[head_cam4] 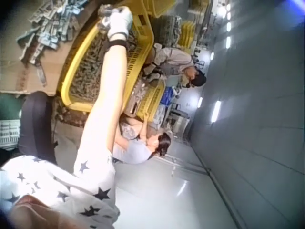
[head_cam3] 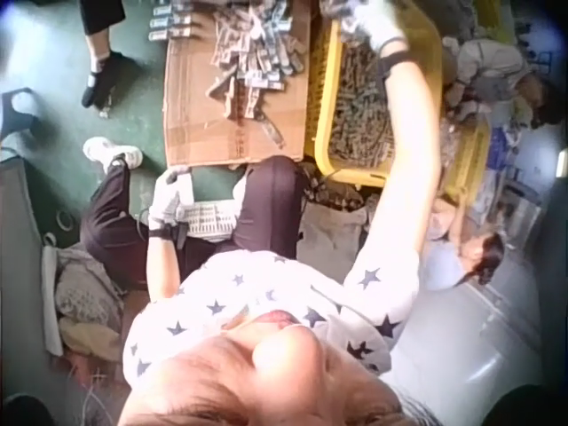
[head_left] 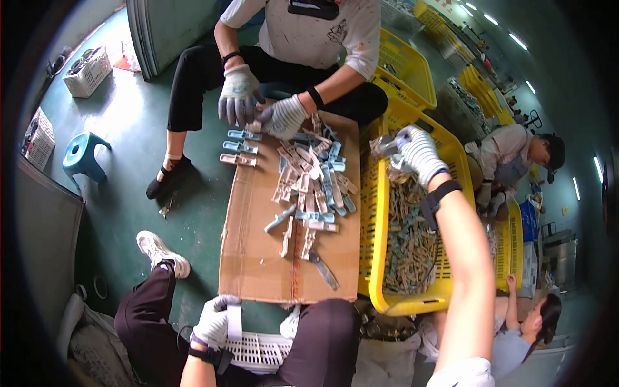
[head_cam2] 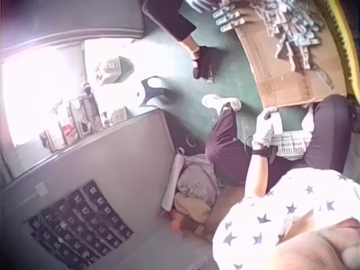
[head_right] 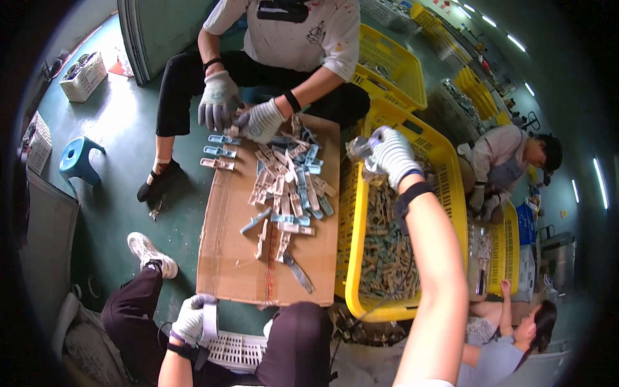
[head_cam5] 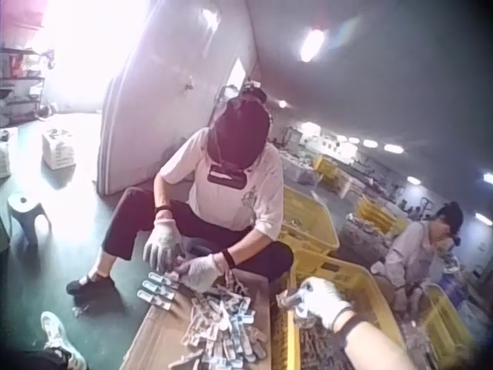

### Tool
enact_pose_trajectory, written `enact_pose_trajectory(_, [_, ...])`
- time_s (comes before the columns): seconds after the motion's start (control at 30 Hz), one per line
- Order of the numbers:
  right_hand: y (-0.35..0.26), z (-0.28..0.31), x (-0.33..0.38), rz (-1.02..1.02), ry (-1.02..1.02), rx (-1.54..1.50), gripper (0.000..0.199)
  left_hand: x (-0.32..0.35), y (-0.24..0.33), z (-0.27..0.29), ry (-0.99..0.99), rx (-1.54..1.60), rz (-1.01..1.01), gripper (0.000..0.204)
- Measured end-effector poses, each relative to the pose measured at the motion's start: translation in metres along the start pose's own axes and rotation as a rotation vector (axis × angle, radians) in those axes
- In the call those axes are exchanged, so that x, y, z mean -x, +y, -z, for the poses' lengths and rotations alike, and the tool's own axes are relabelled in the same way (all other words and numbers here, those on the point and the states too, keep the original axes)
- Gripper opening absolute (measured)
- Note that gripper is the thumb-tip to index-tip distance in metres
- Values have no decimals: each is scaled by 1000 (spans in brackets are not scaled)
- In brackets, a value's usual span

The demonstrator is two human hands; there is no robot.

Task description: Manually assembling plastic laundry clips and sorting them into baskets in a factory setting.

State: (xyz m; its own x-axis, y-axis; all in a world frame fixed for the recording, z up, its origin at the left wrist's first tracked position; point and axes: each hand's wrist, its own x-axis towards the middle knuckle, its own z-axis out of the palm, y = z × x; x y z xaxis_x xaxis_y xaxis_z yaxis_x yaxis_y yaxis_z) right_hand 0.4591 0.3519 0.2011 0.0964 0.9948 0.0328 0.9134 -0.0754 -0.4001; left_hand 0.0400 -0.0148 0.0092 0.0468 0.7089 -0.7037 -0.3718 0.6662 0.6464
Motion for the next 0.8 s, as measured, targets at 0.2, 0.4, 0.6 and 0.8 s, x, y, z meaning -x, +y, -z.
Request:
enact_pose_trajectory(0.2, [-4,-71,-49,-113,-23,200,26,-6,-7,11,-20,-110,-56,16])
enact_pose_trajectory(0.4, [7,-100,-71,-141,-7,181,29,-8,4,10,-82,-124,-40,18])
enact_pose_trajectory(0.6, [1,-96,-66,-148,-38,30,46,-10,-7,20,-131,-250,-221,21])
enact_pose_trajectory(0.8, [14,-121,-42,-91,2,-108,54,-9,-2,11,-86,-183,-103,27])
